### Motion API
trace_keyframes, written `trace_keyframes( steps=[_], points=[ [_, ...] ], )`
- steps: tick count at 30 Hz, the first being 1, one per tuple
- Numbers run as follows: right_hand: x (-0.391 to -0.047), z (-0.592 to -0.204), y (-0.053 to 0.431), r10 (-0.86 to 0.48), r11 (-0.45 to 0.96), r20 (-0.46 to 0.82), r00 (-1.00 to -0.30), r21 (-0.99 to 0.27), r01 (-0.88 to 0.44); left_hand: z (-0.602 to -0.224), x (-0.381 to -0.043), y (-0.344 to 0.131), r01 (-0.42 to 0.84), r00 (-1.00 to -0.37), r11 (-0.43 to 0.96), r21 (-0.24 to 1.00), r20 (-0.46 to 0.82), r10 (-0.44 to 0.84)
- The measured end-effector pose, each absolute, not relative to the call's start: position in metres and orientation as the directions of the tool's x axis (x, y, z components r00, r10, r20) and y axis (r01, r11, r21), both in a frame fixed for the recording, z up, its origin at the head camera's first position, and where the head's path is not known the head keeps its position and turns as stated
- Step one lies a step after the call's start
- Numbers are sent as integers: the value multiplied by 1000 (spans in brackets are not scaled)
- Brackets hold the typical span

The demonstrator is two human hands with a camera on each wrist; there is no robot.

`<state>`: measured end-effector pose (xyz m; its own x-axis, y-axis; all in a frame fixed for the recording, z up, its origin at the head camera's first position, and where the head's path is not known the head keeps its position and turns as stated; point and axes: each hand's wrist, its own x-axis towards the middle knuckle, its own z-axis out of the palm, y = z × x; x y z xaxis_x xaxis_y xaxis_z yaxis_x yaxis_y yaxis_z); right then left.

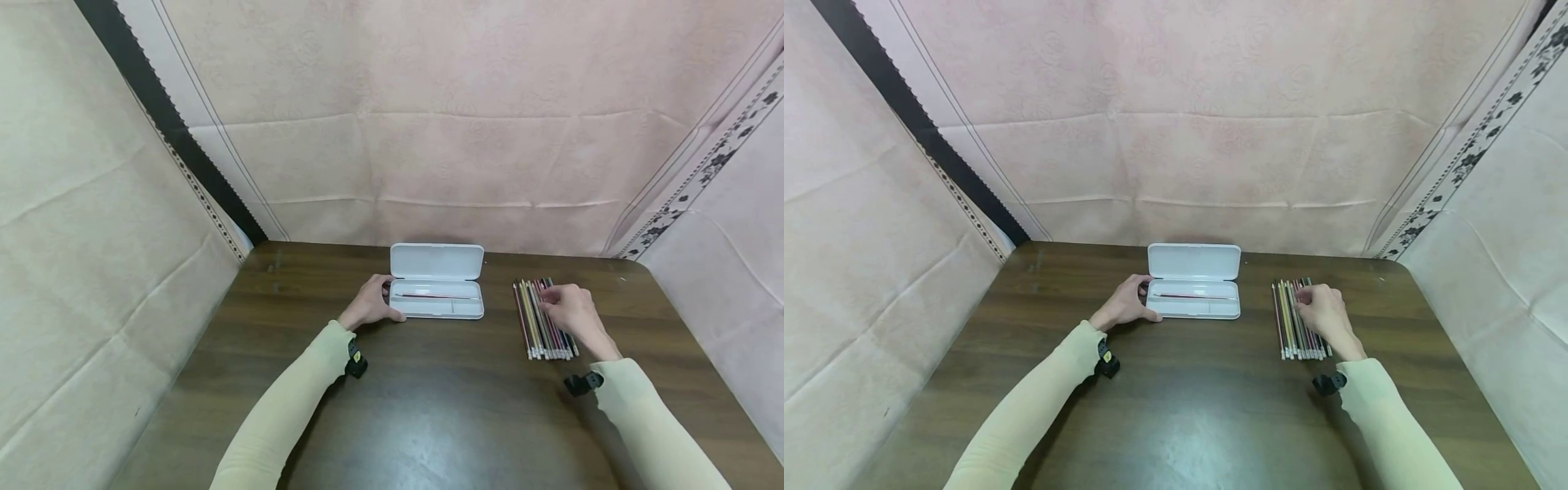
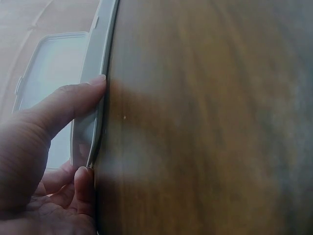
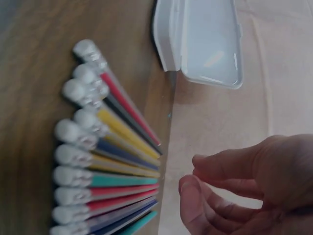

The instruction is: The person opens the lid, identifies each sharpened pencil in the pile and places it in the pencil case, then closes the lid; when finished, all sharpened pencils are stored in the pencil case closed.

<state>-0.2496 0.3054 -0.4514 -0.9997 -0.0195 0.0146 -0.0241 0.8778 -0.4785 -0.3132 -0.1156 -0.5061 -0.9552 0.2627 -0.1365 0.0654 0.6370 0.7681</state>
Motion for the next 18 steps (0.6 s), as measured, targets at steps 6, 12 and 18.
trace_keyframes(
  steps=[6,12,18],
  points=[
    [-240,-459,314,-3,878,-5,-1000,-478,0,-506,-313,-116,79,-955,644,761,-128,268],
    [-238,-462,321,4,885,-48,-999,-465,26,-506,-314,-116,79,-958,645,760,-122,261],
    [-236,-467,325,1,893,-50,-999,-449,24,-507,-314,-115,71,-957,649,758,-133,259]
  ],
)
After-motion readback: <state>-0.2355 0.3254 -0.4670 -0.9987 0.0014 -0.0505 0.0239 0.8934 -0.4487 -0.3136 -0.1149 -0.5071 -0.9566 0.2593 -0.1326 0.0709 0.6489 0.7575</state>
